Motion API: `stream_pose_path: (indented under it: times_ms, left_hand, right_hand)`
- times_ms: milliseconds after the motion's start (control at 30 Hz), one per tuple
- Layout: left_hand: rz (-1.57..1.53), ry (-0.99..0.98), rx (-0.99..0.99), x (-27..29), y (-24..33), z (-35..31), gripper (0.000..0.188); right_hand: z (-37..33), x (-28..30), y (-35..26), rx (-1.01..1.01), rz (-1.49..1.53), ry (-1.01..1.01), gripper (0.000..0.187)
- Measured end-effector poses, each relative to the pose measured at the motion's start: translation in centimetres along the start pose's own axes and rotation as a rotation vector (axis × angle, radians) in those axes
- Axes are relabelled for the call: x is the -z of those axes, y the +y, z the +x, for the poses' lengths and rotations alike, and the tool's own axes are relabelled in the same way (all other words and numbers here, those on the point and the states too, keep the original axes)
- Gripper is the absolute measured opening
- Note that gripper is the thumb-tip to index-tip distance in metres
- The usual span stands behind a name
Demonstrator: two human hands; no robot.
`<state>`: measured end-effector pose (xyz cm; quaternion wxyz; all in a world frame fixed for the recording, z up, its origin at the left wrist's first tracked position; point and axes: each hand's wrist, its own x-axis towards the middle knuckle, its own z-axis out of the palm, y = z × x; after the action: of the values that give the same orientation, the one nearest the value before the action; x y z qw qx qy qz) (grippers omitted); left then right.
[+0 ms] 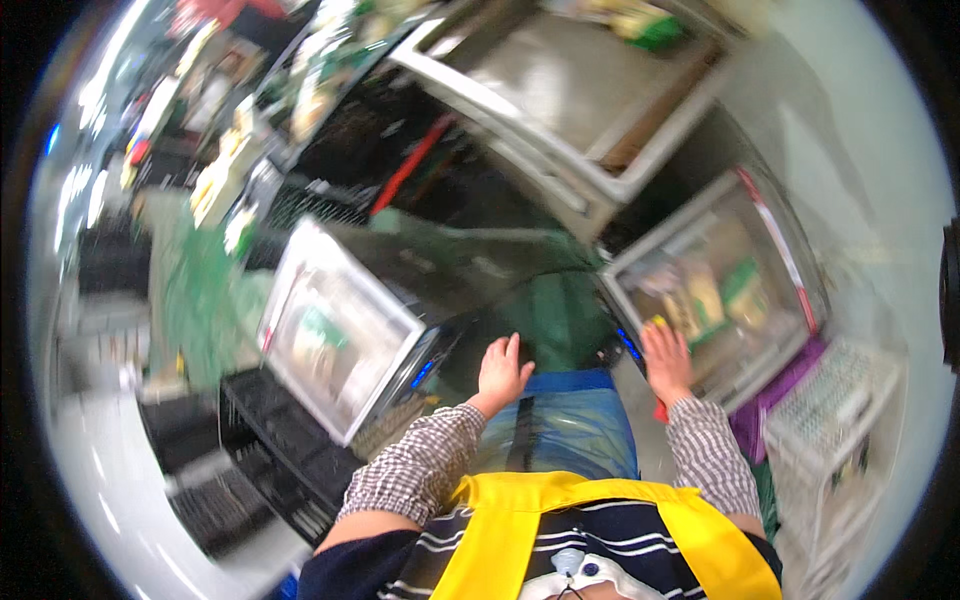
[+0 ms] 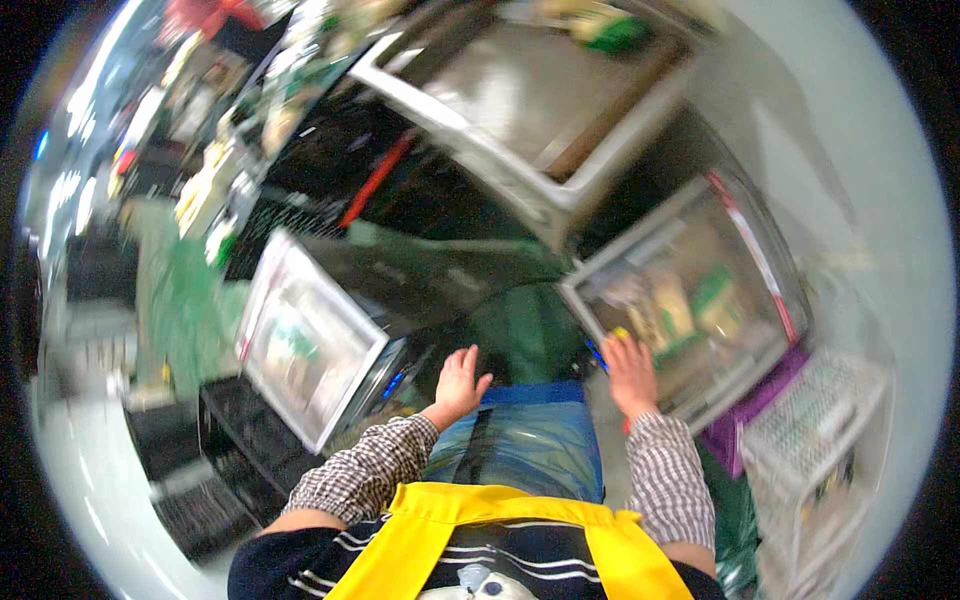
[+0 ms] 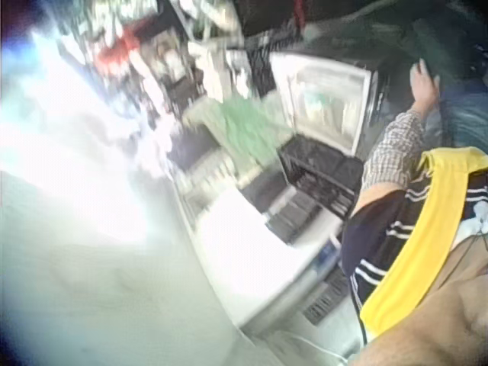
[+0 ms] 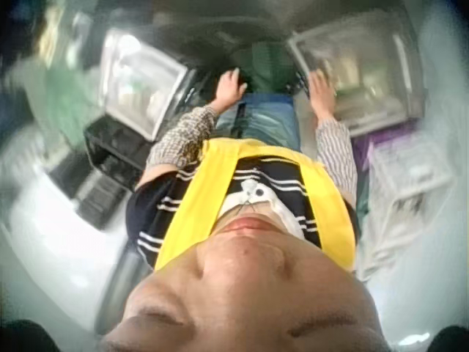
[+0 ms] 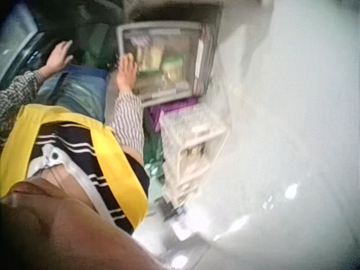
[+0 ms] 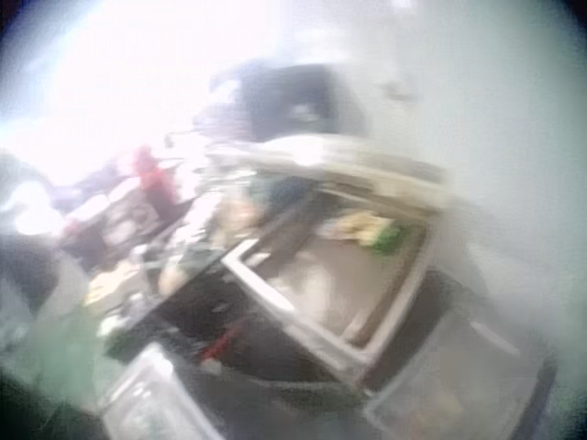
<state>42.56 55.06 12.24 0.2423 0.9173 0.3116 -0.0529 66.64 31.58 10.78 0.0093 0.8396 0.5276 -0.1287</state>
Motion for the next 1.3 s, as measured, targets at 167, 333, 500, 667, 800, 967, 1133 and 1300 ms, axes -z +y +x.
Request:
stream_pose_path:
  times_ms: [167,333,500,667,800,967,1133,1300]
  left_hand:
    - [0.005,-0.029,0.361,2.2,-6.8,-8.7,0.06]
    - [-0.046,0.189,0.569,2.1,-9.1,-12.8,0.055]
    - [-0.254,0.343,0.792,1.9,-11.0,-13.2,0.044]
    - [-1.197,0.337,1.348,0.3,-16.4,-13.0,0.042]
    - [-1.592,0.638,1.36,1.4,-18.1,-12.5,0.048]
    - [-1.711,0.556,1.251,1.8,-19.3,-12.2,0.044]
    - [-1.259,0.09,1.167,2.5,-16.4,-9.4,0.031]
    - [-1.094,-0.046,0.913,4.3,-12.1,-4.2,0.03]
  right_hand:
    - [-1.2,-1.2,-0.3,0.063,-0.032,0.101,0.051]
    - [-2.0,-1.2,0.9,0.1,-0.129,0.119,0.058]
    - [-1.9,-1.3,1.8,0.101,-0.15,0.129,0.058]
    - [-1.5,-0.9,1.1,0.093,-0.164,0.116,0.056]
    - [-1.7,-1.3,0.6,0.086,-0.168,0.131,0.056]
    - [-1.5,-0.7,-0.4,0.023,-0.109,0.04,0.057]
    - [-1.4,-0.6,0.2,0.067,-0.047,0.138,0.059]
    - [-1.4,0.4,0.4,0.009,-0.023,0.114,0.055]
